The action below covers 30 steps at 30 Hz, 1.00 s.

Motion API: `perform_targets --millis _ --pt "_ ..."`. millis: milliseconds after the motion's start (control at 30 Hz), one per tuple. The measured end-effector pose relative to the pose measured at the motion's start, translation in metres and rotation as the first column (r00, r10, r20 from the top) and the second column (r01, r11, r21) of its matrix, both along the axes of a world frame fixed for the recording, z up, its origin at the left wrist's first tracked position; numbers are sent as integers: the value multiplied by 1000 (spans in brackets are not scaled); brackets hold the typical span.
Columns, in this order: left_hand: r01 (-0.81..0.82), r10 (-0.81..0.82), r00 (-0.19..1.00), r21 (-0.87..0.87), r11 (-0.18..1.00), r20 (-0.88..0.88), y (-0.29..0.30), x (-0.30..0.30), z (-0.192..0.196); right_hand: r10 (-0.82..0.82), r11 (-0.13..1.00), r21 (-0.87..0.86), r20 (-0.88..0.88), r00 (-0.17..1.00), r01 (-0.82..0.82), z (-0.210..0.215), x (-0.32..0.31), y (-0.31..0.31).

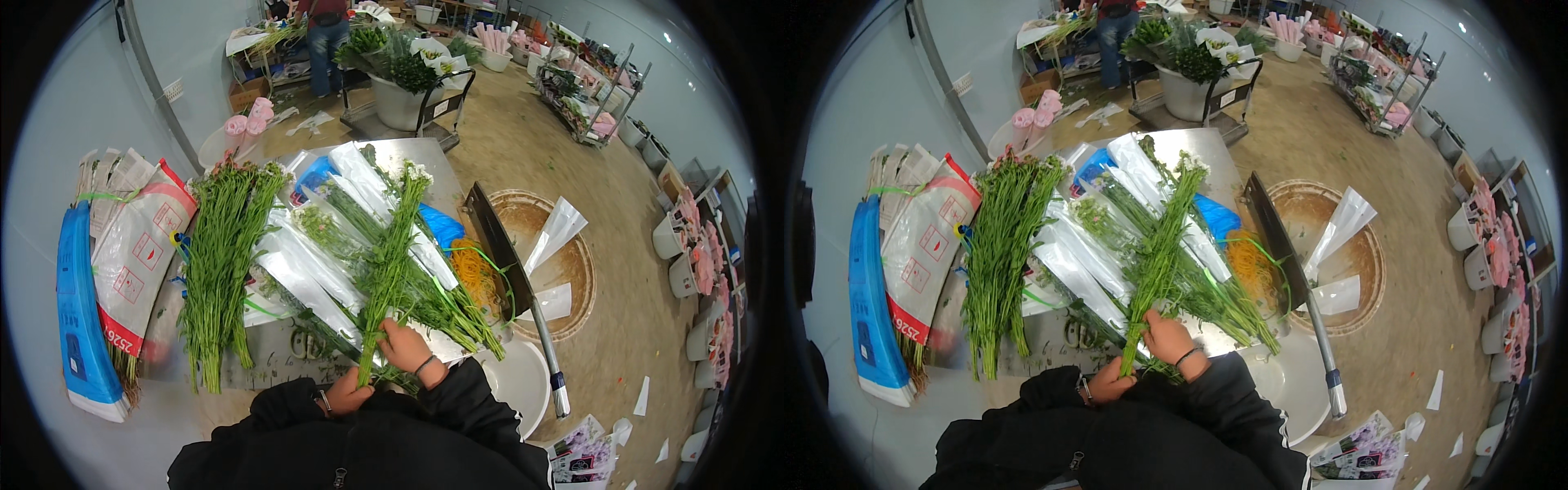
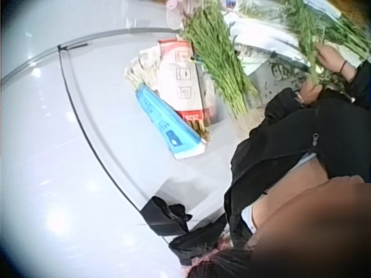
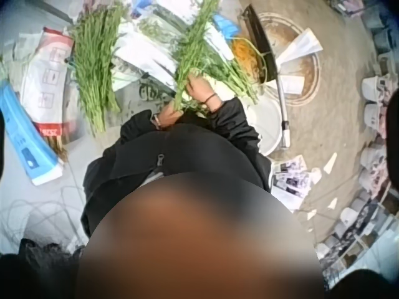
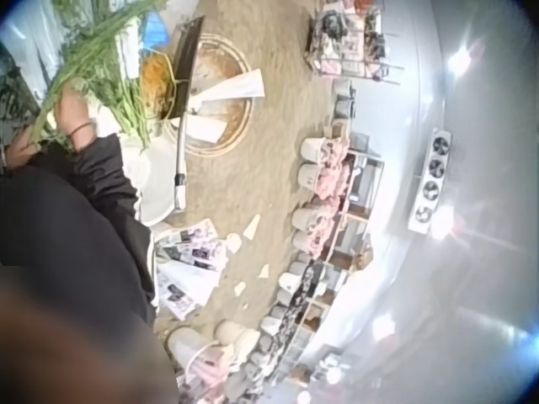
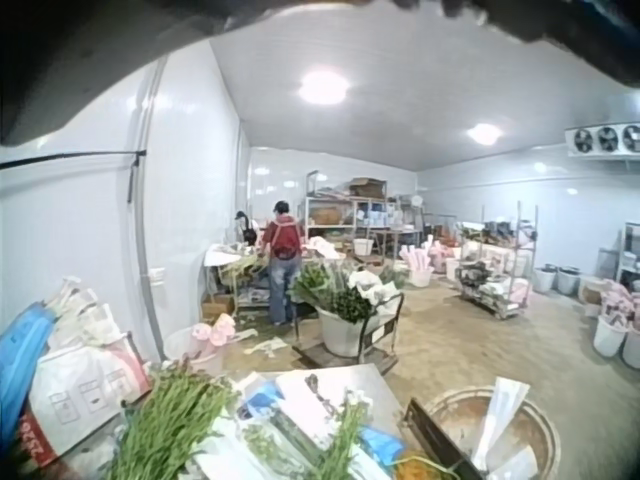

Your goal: The person unwraps several bundles of fresh flowers on a metal worktable. They remove plastic and paper packaging, separate the stems, and arrange the flowers into bunches. The person handles white and purple flowers, placing them into a container or setting them aside.

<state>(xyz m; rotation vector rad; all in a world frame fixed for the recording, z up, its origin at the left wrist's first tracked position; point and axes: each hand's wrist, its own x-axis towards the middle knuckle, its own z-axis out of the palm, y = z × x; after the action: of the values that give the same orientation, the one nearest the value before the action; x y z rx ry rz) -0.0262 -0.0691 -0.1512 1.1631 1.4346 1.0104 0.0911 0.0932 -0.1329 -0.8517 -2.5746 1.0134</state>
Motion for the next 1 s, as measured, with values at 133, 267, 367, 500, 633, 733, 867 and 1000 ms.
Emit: perform_targets --millis 133,267,367,500,633,733,867,1000 --pt "-63 63 985 0 998 159 2 1 -9 127 965 -205 -164 978 -160 12 9 -23" --pt "-78 103 952 -96 992 287 7 -2 -4 2 880 -458 -267 964 -129 50 49 -14" --pt "-47 101 938 -167 985 333 1 -7 -5 -120 956 212 -340 933 200 68 110 46" --pt "-31 122 907 -226 974 403 -1 -6 1 -626 633 191 -445 641 750 115 177 133" --pt "-35 106 937 -213 976 333 4 -5 -4 -531 410 482 -564 632 774 75 152 136" --pt "-18 77 954 -198 980 291 4 -4 -4 -466 832 65 -458 757 552 14 67 71" --pt "-31 59 976 -133 991 210 6 1 -4 -319 946 -167 -325 890 278 -13 -3 20" --pt "-56 87 972 -145 988 219 4 1 6 -247 968 -37 -330 911 249 -19 -10 14"
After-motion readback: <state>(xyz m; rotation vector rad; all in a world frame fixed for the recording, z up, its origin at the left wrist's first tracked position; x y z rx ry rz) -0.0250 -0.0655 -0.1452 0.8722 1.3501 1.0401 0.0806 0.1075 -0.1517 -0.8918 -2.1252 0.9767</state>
